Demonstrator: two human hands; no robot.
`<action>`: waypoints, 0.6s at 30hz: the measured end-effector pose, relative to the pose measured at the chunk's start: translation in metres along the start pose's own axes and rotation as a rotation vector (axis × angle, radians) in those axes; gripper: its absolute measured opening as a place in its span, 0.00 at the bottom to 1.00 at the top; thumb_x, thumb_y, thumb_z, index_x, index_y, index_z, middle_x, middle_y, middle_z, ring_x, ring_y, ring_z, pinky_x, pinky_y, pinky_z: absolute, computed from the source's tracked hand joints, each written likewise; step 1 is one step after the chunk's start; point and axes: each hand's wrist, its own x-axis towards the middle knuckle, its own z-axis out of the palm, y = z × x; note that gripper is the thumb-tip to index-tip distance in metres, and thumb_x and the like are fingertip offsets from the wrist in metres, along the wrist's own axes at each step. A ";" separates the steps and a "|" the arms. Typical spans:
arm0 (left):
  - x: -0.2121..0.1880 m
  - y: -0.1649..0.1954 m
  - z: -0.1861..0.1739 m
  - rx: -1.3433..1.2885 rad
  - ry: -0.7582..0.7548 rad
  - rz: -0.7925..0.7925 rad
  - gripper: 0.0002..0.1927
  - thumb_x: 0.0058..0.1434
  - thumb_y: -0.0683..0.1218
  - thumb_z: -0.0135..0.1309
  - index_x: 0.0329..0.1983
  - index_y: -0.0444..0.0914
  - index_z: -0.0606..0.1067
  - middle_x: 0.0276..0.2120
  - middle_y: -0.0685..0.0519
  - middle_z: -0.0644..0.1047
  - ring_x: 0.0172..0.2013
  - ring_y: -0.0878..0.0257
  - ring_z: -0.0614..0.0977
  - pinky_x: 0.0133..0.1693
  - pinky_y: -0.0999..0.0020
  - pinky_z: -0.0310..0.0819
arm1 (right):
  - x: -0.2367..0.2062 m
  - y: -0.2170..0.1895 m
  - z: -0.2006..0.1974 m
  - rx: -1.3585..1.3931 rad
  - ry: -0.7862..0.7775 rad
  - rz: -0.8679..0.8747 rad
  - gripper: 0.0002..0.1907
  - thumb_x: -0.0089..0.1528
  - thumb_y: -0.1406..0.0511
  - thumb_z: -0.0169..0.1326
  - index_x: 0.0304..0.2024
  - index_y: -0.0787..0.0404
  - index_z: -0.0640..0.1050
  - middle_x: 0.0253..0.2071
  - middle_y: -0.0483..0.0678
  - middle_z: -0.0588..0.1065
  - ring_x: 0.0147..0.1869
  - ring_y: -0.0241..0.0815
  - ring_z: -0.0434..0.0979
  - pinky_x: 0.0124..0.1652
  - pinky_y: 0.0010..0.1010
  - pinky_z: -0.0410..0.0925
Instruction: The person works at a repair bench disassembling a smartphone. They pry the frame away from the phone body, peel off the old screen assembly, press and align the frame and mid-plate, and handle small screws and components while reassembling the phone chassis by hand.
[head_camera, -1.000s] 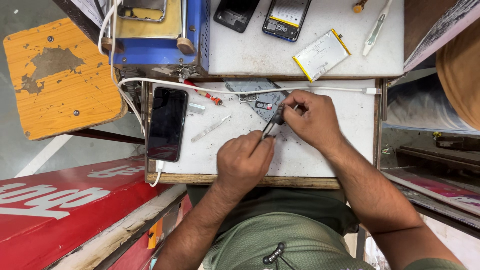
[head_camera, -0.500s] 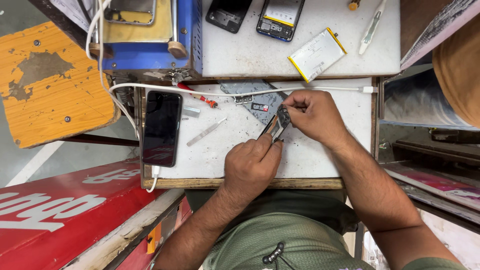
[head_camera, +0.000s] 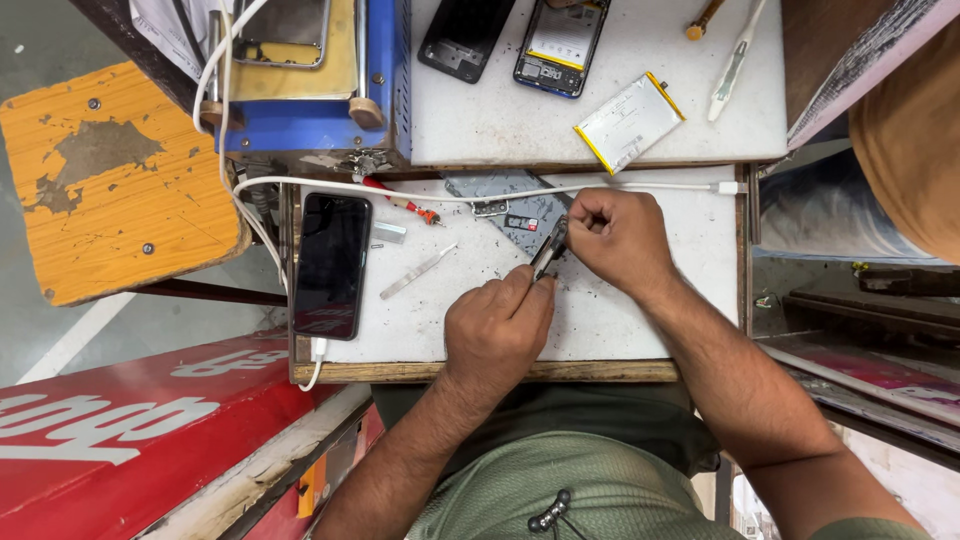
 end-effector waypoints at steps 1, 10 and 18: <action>0.000 0.000 0.000 0.002 0.003 0.002 0.06 0.60 0.40 0.66 0.36 0.34 0.80 0.38 0.47 0.80 0.26 0.65 0.79 0.25 0.70 0.72 | 0.000 -0.002 0.001 -0.031 0.021 -0.008 0.05 0.57 0.70 0.58 0.26 0.62 0.79 0.21 0.43 0.77 0.25 0.28 0.74 0.27 0.22 0.67; -0.003 -0.005 0.001 -0.048 0.057 -0.164 0.07 0.61 0.42 0.65 0.39 0.33 0.80 0.38 0.46 0.80 0.28 0.60 0.82 0.29 0.66 0.77 | -0.007 -0.006 0.011 -0.013 -0.109 -0.101 0.03 0.54 0.69 0.57 0.25 0.62 0.79 0.18 0.45 0.75 0.22 0.31 0.71 0.24 0.27 0.65; -0.019 -0.045 -0.013 -0.431 0.047 -0.429 0.05 0.62 0.40 0.63 0.40 0.35 0.80 0.37 0.48 0.81 0.37 0.61 0.84 0.39 0.71 0.79 | 0.002 0.008 -0.001 -0.092 -0.330 -0.251 0.09 0.60 0.66 0.50 0.25 0.61 0.75 0.18 0.48 0.71 0.20 0.37 0.69 0.26 0.33 0.65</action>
